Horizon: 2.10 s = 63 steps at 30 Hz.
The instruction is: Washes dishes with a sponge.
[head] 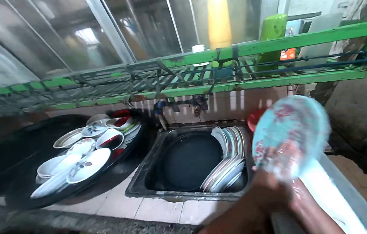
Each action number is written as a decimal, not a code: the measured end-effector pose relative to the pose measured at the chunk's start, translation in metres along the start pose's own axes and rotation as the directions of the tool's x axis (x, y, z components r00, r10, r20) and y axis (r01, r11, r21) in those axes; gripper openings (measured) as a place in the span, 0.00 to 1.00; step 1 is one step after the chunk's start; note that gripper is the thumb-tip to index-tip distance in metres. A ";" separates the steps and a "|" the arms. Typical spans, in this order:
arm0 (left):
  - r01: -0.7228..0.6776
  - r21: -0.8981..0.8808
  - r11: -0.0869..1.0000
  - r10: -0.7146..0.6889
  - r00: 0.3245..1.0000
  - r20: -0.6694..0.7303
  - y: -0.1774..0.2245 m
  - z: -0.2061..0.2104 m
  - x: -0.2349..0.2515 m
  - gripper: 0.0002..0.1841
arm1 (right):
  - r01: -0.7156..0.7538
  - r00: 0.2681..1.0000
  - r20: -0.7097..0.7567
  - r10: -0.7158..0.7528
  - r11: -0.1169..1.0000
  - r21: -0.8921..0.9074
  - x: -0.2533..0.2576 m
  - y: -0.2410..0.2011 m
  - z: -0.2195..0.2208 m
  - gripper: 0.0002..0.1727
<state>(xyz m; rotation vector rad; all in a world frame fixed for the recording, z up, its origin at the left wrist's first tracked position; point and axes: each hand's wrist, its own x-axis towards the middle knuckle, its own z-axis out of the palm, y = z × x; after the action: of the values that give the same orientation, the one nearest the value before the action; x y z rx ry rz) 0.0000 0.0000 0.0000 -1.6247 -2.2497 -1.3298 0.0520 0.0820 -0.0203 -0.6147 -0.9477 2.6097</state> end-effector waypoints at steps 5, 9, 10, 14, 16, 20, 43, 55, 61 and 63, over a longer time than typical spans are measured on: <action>0.608 0.248 0.754 -0.616 0.786 -0.054 -0.108 -0.045 -0.004 0.33 | 0.007 0.976 -0.202 -0.079 0.943 -0.332 -0.019 -0.022 -0.051 0.28; 0.685 0.484 0.545 -0.775 0.632 -0.021 -0.184 -0.068 -0.040 0.36 | -0.032 0.867 -0.368 -0.336 0.698 -0.715 -0.037 -0.041 -0.117 0.36; 0.685 0.490 0.538 -0.777 0.629 -0.026 -0.191 -0.069 -0.039 0.35 | -0.074 0.842 -0.395 -0.368 0.646 -0.759 -0.037 -0.045 -0.130 0.37; 0.670 0.107 0.735 -0.673 0.740 -0.013 -0.142 -0.050 0.006 0.28 | -0.186 0.808 -0.463 -0.365 0.587 -0.788 -0.033 -0.051 -0.157 0.37; 0.664 -0.264 0.700 -0.670 0.738 0.079 -0.096 -0.026 0.027 0.26 | -0.195 0.803 -0.490 -0.339 0.628 -0.754 -0.029 -0.051 -0.161 0.36; 0.723 -0.465 0.511 -0.632 0.683 0.367 -0.039 0.020 0.040 0.27 | -0.217 0.796 -0.522 -0.306 0.661 -0.718 -0.028 -0.055 -0.160 0.34; 0.816 -0.375 0.441 -0.700 0.574 0.425 -0.044 0.020 0.047 0.26 | -0.251 0.860 -0.436 -0.264 0.524 -0.813 -0.020 -0.049 -0.157 0.39; 0.801 -0.401 0.445 -0.625 0.598 0.501 -0.003 0.042 0.025 0.41 | -0.202 0.867 -0.369 -0.336 0.439 -0.876 -0.008 -0.036 -0.131 0.40; 0.743 -0.491 0.455 -0.594 0.664 0.454 0.013 0.042 -0.004 0.41 | 0.233 0.763 -0.066 -0.643 0.368 -0.900 0.001 -0.018 -0.090 0.44; 0.712 -0.551 0.435 -0.555 0.694 0.459 0.017 0.034 -0.011 0.44 | 0.070 0.769 -0.229 -0.597 0.434 -0.898 0.010 -0.038 -0.105 0.41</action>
<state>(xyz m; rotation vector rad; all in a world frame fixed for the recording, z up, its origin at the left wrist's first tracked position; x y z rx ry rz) 0.0321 0.0155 -0.0162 -0.9872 -2.8619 -2.5946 0.0996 0.1702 -0.0709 -1.1198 -1.9016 1.2768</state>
